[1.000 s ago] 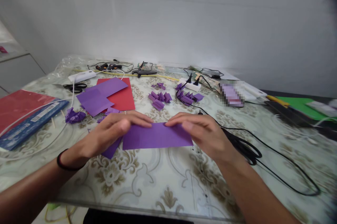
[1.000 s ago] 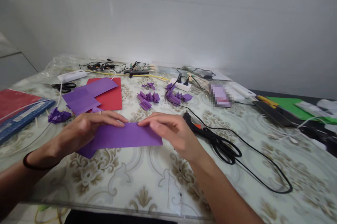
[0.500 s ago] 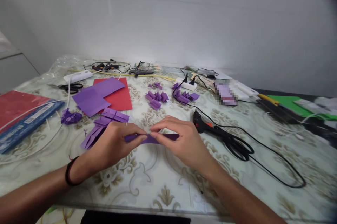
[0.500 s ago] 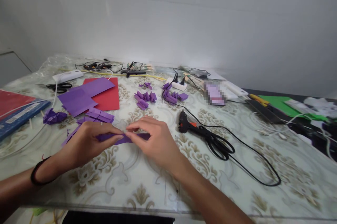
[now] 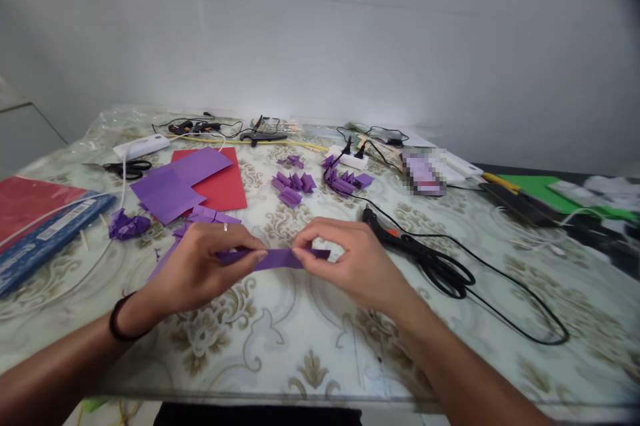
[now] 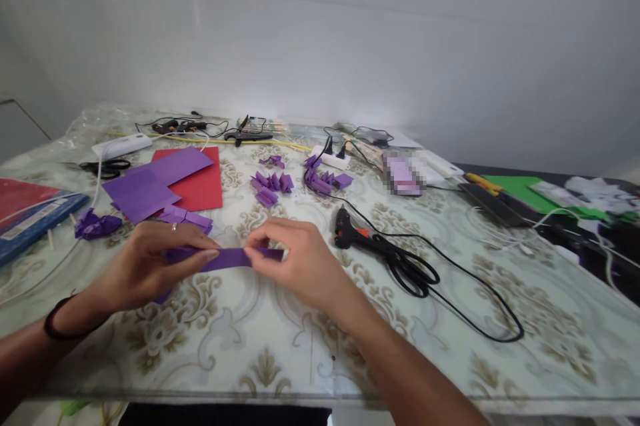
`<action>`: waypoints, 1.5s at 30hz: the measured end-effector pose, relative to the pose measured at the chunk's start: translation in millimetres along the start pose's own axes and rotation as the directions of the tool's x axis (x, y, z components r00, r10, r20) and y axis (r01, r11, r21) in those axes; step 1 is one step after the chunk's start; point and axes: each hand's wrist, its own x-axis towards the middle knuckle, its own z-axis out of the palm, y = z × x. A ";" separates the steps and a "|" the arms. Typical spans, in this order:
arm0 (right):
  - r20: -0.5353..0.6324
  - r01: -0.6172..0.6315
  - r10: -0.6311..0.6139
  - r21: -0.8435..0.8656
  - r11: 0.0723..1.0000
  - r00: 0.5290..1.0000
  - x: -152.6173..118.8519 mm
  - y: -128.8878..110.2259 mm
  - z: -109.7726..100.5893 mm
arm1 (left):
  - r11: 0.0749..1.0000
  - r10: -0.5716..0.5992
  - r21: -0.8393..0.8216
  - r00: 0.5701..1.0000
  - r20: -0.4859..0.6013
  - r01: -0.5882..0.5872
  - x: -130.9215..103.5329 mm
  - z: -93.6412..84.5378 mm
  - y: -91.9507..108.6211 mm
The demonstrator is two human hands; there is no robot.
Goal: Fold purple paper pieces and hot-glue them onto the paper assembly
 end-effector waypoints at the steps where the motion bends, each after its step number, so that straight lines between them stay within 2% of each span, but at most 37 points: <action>1: -0.005 -0.017 0.016 -0.027 1.000 1.000 1.2 3.6 -7.6 | 1.000 -0.021 0.003 1.000 -0.010 0.021 1.7 -3.8 -1.2; 3: -0.030 -0.061 0.059 -0.077 0.995 0.998 3.0 12.2 -23.5 | 0.998 -0.061 0.008 0.997 -0.036 0.061 4.4 -10.1 -3.5; 5: -0.120 -0.106 0.092 -0.113 0.988 0.989 3.7 20.7 -35.8 | 0.995 -0.095 0.024 0.993 -0.063 0.097 5.8 -13.0 -4.5; 8: -0.232 -0.126 0.105 -0.077 0.989 0.967 3.0 25.9 -39.0 | 0.994 -0.095 0.053 0.993 -0.063 0.099 5.8 -9.9 -2.0; 9: -0.221 -0.105 0.091 -0.055 0.993 0.971 2.4 24.6 -35.7 | 0.995 -0.080 0.056 0.995 -0.050 0.083 5.5 -7.4 -0.4; 12: -0.073 -0.022 0.019 -0.034 0.999 0.997 0.5 14.1 -17.7 | 0.999 -0.022 0.039 1.000 -0.008 0.022 4.0 0.8 4.3; 14: -0.017 0.012 -0.012 -0.045 0.999 1.000 -0.6 6.6 -4.7 | 0.999 -0.006 0.034 1.000 -0.010 0.006 3.0 5.1 5.9; 18: -0.021 0.030 -0.031 -0.031 0.999 0.999 -1.8 1.4 10.8 | 0.999 -0.043 0.020 0.999 -0.023 0.044 1.8 9.4 5.7; 24: 0.021 0.025 -0.026 0.018 1.000 0.999 -2.6 2.6 17.2 | 0.990 -0.101 -0.095 0.994 0.033 0.104 2.0 10.0 5.6; 29: 0.013 0.007 -0.008 0.014 1.000 1.000 -3.1 -0.1 14.8 | 0.980 -0.131 -0.145 0.989 0.063 0.139 5.4 -0.2 3.7; 34: -0.050 -0.003 0.003 0.001 1.000 0.999 -1.0 4.2 0.1 | 0.982 -0.153 -0.110 0.988 -0.011 0.151 9.7 -16.2 -1.0; 39: -0.105 -0.060 0.059 -0.003 0.998 0.993 0.8 12.8 -12.7 | 0.980 -0.184 -0.093 0.979 -0.092 0.175 11.4 -22.7 -4.3; 42: -0.166 -0.106 0.116 0.068 0.992 0.979 0.7 19.4 -16.6 | 0.963 -0.250 -0.144 0.957 -0.145 0.229 9.9 -22.6 -6.3; 45: -0.189 -0.129 0.167 0.195 0.972 0.968 1.0 24.8 -16.9 | 0.919 -0.334 -0.267 0.933 -0.130 0.292 7.8 -21.1 -7.6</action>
